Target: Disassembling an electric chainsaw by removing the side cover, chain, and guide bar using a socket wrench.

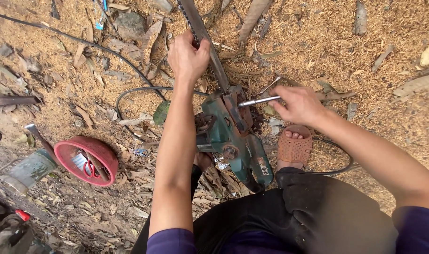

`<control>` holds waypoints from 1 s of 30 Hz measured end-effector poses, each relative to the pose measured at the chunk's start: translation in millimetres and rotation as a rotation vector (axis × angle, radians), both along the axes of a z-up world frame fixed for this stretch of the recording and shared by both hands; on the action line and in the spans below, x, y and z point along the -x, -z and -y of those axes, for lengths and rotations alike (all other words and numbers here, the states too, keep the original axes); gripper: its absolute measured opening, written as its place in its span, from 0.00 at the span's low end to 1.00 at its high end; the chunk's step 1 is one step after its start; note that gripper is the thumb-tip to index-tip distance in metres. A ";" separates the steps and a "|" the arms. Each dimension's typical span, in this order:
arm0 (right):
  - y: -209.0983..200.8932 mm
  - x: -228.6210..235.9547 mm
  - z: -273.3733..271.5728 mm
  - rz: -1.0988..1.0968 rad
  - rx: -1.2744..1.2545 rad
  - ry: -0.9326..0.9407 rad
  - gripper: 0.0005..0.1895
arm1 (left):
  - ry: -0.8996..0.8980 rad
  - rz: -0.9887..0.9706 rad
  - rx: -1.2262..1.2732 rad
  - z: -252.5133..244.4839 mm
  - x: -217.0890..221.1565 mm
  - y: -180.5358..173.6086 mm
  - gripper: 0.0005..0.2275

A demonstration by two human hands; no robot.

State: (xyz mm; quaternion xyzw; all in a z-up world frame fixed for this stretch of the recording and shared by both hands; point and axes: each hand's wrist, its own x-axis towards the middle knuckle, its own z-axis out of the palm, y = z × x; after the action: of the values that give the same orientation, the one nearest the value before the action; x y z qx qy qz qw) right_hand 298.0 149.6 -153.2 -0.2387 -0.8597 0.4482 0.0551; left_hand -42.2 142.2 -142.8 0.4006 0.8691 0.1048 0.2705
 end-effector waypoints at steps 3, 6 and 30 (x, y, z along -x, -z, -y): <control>-4.6 7.7 -10.0 0.183 0.157 0.016 0.05 | -0.047 0.057 0.165 -13.2 -4.7 -2.4 0.08; -3.3 13.0 -12.5 0.258 0.132 -0.018 0.08 | -0.289 0.332 0.017 -25.8 -5.1 -19.2 0.14; -66.2 12.5 -16.3 0.380 0.709 0.120 0.19 | -0.699 1.091 -0.282 -37.2 -8.3 -62.7 0.44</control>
State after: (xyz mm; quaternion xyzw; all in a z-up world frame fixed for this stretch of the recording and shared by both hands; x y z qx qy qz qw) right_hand 285.5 165.8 -87.0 -0.3711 -0.6314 0.6607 -0.1644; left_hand -33.9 179.4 -80.1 0.0162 0.6643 0.4870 0.5669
